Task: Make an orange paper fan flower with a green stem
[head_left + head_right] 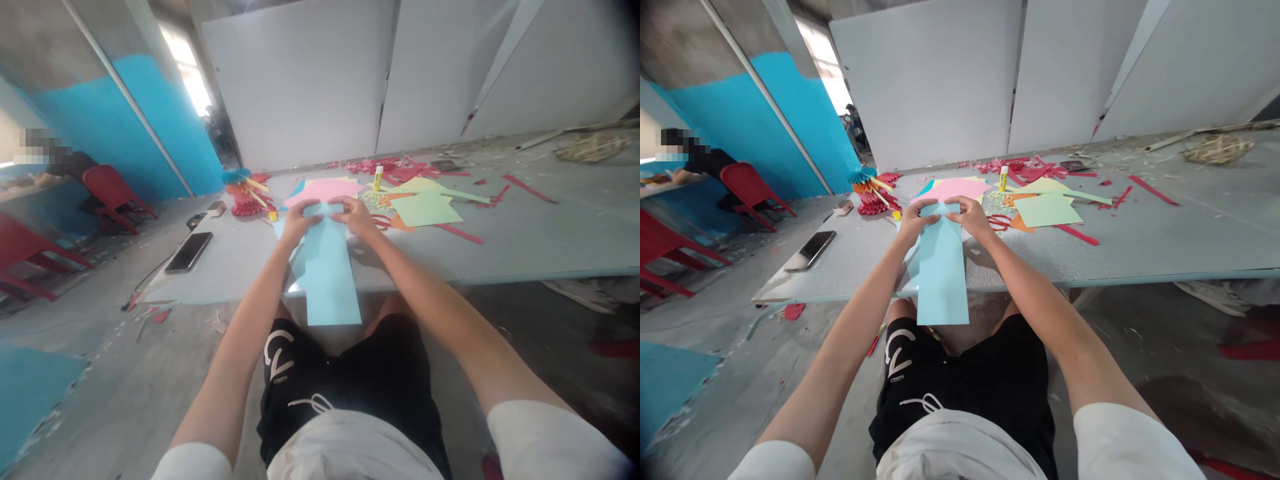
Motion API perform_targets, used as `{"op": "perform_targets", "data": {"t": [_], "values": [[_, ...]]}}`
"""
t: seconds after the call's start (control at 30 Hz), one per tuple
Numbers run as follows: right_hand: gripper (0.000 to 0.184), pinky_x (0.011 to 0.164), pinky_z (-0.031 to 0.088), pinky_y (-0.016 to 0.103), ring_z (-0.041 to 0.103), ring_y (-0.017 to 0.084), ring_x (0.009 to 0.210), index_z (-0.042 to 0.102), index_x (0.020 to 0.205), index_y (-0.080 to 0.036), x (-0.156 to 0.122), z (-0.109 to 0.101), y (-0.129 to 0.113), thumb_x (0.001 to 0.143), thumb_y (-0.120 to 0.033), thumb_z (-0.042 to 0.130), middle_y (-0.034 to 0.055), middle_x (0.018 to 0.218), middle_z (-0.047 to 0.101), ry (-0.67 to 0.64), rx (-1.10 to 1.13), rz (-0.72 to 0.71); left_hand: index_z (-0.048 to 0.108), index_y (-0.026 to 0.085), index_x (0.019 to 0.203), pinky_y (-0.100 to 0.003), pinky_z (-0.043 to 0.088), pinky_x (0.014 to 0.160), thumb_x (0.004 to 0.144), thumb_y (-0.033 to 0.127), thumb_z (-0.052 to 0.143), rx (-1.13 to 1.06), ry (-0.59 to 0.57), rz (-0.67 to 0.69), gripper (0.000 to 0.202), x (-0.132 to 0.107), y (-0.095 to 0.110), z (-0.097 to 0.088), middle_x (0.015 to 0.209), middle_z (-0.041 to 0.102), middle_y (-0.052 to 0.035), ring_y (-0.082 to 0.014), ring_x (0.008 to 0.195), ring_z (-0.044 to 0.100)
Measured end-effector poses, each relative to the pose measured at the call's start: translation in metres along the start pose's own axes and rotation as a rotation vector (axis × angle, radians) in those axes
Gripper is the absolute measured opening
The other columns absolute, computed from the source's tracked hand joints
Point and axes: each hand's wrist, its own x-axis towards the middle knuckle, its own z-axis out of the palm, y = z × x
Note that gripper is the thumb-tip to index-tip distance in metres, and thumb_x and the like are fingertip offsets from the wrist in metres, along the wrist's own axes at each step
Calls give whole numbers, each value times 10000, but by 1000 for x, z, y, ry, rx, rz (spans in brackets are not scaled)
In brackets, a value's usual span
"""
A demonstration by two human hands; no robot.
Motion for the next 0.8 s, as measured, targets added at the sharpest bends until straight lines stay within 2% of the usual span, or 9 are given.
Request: {"op": "perform_targets", "data": {"t": [0.17, 0.3, 0.6, 0.7, 0.8], "values": [[428, 785, 520, 307, 652, 191, 869, 723, 1060, -180, -2, 0, -6, 657, -320, 760, 41, 970, 741, 5, 62, 70, 753, 204, 1148, -349, 540, 905, 648, 227, 841, -17, 17, -41, 509, 0, 3, 0, 1141, 728, -76, -257, 1083, 655], [457, 788, 521, 311, 650, 190, 871, 727, 1082, -173, -2, 1, -8, 650, -312, 777, 41, 969, 741, 6, 59, 59, 751, 207, 1161, -355, 535, 936, 659, 218, 836, -18, 30, -26, 510, 0, 4, -1, 1175, 723, -77, -269, 1134, 642], [463, 751, 506, 313, 643, 176, 789, 744, 1052, -166, 3, 0, 1, 619, -320, 801, 27, 883, 740, 25, 156, 75, 763, 182, 1159, -406, 542, 938, 645, 309, 869, -86, 26, -2, 540, 3, -1, -2, 1139, 738, -94, -278, 1066, 666], [431, 739, 506, 315, 632, 172, 759, 749, 1010, -156, 1, 0, -3, 613, -318, 792, 22, 834, 730, 63, 136, 77, 775, 178, 1128, -379, 539, 903, 636, 357, 883, -34, 10, -11, 534, 3, -3, -2, 1118, 750, -99, -252, 1007, 671], [409, 727, 502, 311, 625, 167, 741, 747, 986, -150, 1, 0, -6, 617, -322, 787, 19, 807, 722, 81, 137, 68, 783, 178, 1082, -331, 530, 806, 634, 383, 884, 18, 14, -30, 502, 3, -2, -2, 1068, 761, -89, -215, 899, 664]]}}
